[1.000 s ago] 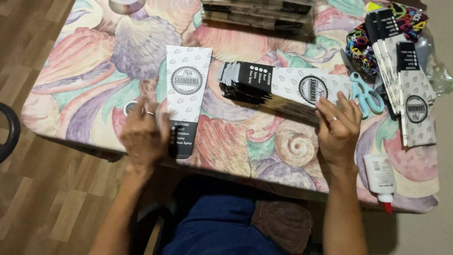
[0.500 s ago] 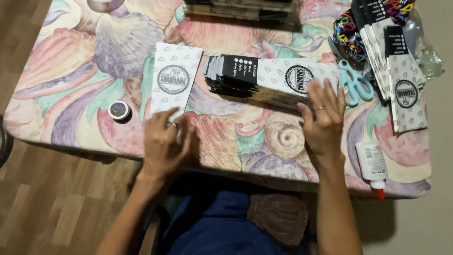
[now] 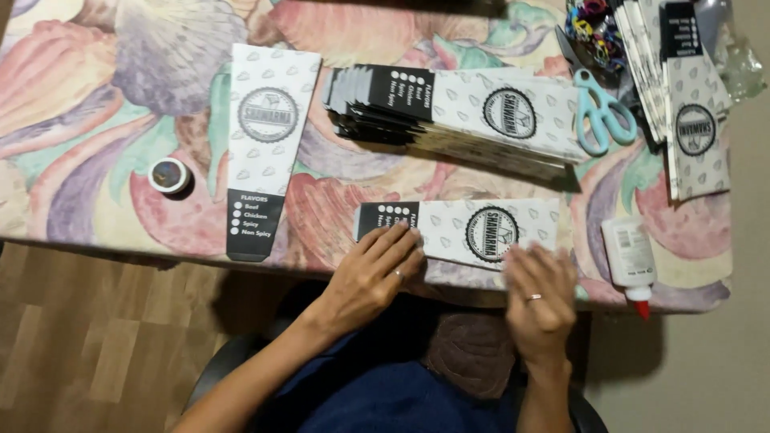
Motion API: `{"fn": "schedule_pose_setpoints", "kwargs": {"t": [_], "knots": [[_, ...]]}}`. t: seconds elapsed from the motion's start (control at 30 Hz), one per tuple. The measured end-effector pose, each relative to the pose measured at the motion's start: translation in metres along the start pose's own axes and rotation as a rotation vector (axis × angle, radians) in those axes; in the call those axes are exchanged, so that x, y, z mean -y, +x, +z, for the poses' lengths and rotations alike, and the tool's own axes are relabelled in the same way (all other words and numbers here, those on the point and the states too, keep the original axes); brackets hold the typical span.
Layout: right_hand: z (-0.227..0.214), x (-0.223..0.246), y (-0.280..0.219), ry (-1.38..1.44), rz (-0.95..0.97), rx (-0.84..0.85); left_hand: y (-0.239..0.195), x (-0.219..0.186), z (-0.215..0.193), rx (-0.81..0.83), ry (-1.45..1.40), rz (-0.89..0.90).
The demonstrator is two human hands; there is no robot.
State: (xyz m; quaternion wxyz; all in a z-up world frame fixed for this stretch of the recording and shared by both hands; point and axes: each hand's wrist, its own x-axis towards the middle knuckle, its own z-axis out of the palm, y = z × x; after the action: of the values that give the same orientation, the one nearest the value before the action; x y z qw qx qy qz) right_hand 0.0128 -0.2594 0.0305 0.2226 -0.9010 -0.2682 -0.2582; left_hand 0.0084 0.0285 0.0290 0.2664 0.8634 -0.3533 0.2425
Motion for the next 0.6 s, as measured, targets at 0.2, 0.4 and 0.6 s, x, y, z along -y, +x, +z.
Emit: {"fn": "schedule_pose_setpoints", "kwargs": {"t": [0.2, 0.4, 0.6], "knots": [[-0.054, -0.042, -0.017, -0.554, 0.576, -0.087, 0.018, 0.006, 0.002, 0.034, 0.003, 0.039], [-0.084, -0.103, -0.006, -0.158, 0.925, 0.216, 0.015, 0.013, 0.010, 0.039, 0.025, 0.032], [-0.072, -0.090, -0.041, 0.469, 0.995, -0.533, 0.019, 0.015, 0.006, 0.071, 0.009, -0.040]]}}
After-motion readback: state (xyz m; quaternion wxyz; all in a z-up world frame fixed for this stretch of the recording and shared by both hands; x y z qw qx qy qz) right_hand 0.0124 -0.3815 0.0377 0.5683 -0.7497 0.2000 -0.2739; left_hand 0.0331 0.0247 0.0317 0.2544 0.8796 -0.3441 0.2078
